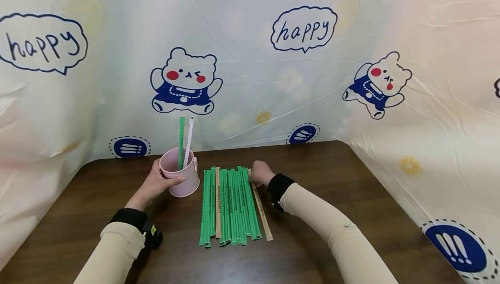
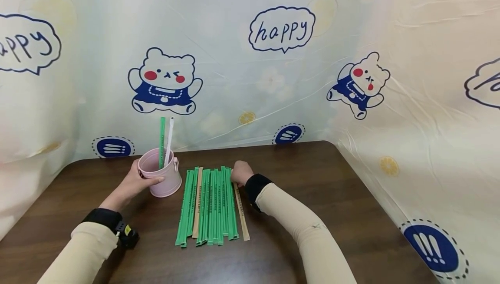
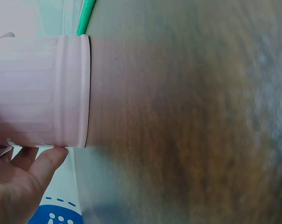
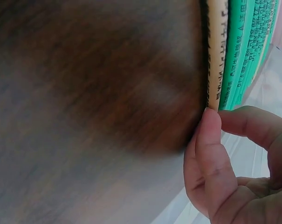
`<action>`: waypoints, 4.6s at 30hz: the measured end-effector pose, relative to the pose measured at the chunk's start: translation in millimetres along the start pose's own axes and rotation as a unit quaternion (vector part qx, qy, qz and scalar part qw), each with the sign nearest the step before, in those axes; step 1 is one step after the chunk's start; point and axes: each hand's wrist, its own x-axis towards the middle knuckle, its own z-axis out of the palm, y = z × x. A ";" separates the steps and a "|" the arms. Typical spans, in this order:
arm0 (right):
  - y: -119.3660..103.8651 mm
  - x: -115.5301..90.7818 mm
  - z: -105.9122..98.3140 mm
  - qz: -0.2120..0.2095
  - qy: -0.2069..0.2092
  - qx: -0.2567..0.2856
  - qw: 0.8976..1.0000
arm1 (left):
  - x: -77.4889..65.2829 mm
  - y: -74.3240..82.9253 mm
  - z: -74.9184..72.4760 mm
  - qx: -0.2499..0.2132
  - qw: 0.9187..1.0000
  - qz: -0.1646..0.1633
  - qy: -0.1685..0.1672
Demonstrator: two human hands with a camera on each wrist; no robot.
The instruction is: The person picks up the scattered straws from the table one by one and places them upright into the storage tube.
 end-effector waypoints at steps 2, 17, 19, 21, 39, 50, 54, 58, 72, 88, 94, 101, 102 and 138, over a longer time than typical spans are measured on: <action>-5.6 -5.5 -2.3 0.001 0.005 0.003 1.000 | -0.5 0.4 -0.8 0.001 1.000 -0.002 0.000; -13.0 -23.2 -8.3 0.021 0.032 -0.001 0.999 | 2.6 -6.0 -1.8 0.007 1.000 0.015 0.002; -8.7 -23.2 -4.7 0.035 0.029 0.010 0.999 | -0.6 -9.3 1.8 0.003 1.000 0.010 -0.001; -4.1 -23.4 -0.9 0.048 0.028 0.023 0.998 | -3.3 -11.3 5.5 0.002 1.000 0.003 -0.002; -3.2 -22.7 -0.4 0.042 0.048 0.052 0.997 | -2.8 -4.6 3.8 -0.003 1.000 0.005 0.007; -25.5 -21.8 -8.3 0.026 0.050 0.023 0.998 | -13.7 -5.3 -6.5 0.005 1.000 0.002 0.022; -28.7 -8.6 -22.6 0.025 0.062 0.027 0.997 | -11.9 -3.4 -6.7 0.003 1.000 0.009 0.020; 7.3 44.9 -30.9 -0.050 0.064 0.053 0.995 | -8.0 -0.6 -4.2 0.000 1.000 0.012 0.017; -123.2 -10.6 -116.1 -0.116 0.152 0.225 0.955 | -1.3 -2.3 -1.7 -0.004 1.000 0.006 0.015; -223.6 -39.0 -123.6 -0.252 0.245 0.272 0.896 | -1.5 -0.3 -3.1 -0.010 1.000 0.012 0.004; -229.2 -31.6 -100.3 -0.261 0.243 0.268 0.895 | -1.0 0.1 -0.7 -0.005 1.000 0.009 0.007; -220.8 -19.5 -73.5 -0.252 0.254 0.244 0.901 | 3.7 -0.1 1.7 -0.014 1.000 0.011 0.006; -218.8 -18.2 -68.9 -0.252 0.254 0.238 0.903 | 3.0 -0.3 1.5 -0.015 1.000 0.010 0.007; -178.4 -7.0 5.7 -0.223 0.184 0.186 0.939 | -6.4 1.4 2.8 -0.020 1.000 0.011 0.013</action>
